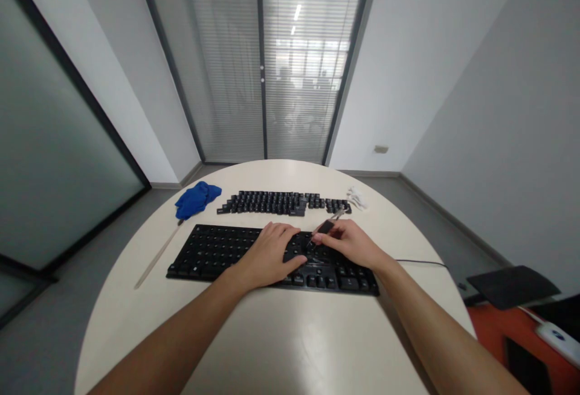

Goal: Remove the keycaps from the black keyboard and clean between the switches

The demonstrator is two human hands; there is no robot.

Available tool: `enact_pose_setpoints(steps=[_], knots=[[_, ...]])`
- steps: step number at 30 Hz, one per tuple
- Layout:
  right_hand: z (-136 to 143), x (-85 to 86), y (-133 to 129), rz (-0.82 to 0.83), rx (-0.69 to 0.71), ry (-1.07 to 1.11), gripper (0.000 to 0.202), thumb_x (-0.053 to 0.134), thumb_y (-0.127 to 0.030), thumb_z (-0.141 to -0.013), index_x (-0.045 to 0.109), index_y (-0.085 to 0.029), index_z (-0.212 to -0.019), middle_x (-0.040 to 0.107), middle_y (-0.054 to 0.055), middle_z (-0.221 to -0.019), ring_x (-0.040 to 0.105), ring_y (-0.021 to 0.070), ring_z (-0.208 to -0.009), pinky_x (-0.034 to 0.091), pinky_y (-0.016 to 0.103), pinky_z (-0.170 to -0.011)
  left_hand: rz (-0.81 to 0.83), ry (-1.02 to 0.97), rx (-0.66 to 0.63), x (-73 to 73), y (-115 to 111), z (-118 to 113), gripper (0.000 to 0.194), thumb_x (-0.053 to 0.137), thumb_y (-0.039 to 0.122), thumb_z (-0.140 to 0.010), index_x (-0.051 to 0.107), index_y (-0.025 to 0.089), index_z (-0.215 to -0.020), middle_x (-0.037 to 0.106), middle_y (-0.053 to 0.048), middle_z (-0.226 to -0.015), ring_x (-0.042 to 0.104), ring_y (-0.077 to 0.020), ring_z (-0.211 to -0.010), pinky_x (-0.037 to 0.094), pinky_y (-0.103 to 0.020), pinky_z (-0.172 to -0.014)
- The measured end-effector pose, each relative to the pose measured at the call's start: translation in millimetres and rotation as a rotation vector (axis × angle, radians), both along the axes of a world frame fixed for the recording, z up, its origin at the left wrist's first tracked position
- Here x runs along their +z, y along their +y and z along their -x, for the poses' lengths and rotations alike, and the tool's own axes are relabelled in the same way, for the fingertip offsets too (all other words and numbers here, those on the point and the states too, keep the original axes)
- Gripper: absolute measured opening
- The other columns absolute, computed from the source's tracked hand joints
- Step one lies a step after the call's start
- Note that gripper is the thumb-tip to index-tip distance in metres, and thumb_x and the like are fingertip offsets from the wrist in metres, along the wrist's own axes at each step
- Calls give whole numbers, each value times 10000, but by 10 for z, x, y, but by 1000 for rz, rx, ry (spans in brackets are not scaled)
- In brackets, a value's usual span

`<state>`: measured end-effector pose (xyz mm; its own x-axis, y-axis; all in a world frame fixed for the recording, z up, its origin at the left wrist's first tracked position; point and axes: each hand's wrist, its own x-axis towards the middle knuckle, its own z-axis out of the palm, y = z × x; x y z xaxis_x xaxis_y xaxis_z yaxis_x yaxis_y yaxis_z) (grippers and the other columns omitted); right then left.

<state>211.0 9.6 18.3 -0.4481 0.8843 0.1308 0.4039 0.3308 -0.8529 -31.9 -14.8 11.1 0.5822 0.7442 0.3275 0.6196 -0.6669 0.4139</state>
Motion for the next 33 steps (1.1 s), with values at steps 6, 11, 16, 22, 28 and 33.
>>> enact_pose_setpoints(steps=[6, 11, 16, 22, 28, 33], knots=[[105, 15, -32, -43, -27, 47, 360, 668, -513, -856, 744, -163, -823, 755, 55, -806, 659, 188, -733, 484, 276, -675, 64, -246, 50, -47, 26, -128, 192, 664, 260, -880, 669, 221, -1068, 726, -40, -1078, 647, -229, -1023, 463, -400, -978], [146, 2, -34, 0, 1, 60, 385, 647, -533, -865, 736, -159, -834, 756, 60, -794, 670, 193, -738, 496, 279, -678, 228, -356, -6, -62, 43, -134, 216, 663, 204, -869, 668, 210, -1085, 736, -45, -1075, 674, -214, -1013, 500, -350, -946], [165, 15, -42, -12, 25, -8, 404, 643, -553, -859, 753, -165, -874, 747, 52, -795, 666, 203, -749, 511, 294, -688, 294, -448, 11, -94, 57, -133, 261, 654, 182, -867, 626, 204, -1125, 733, -51, -1088, 684, -201, -1014, 511, -342, -948], [171, 36, -69, -35, 29, 39, 300, 688, -457, -852, 751, -173, -923, 751, 66, -912, 680, 212, -852, 530, 320, -786, 314, -524, 30, -142, 89, -134, 274, 662, 171, -852, 619, 187, -1122, 723, -56, -1065, 681, -192, -983, 524, -340, -938], [67, 70, -43, -34, -18, 103, 299, 685, -439, -856, 741, -177, -990, 748, 66, -884, 693, 200, -818, 546, 318, -756, 248, -461, 129, -113, 97, -134, 149, 626, 215, -891, 664, 175, -1029, 726, -41, -978, 675, -191, -917, 525, -342, -899], [3, 98, -11, -85, -48, 75, 283, 721, -450, -819, 780, -196, -927, 764, 69, -929, 694, 220, -874, 548, 335, -791, 172, -378, 205, -135, 104, -123, 170, 613, 233, -908, 678, 183, -1057, 726, -57, -1026, 659, -217, -972, 505, -375, -932]])
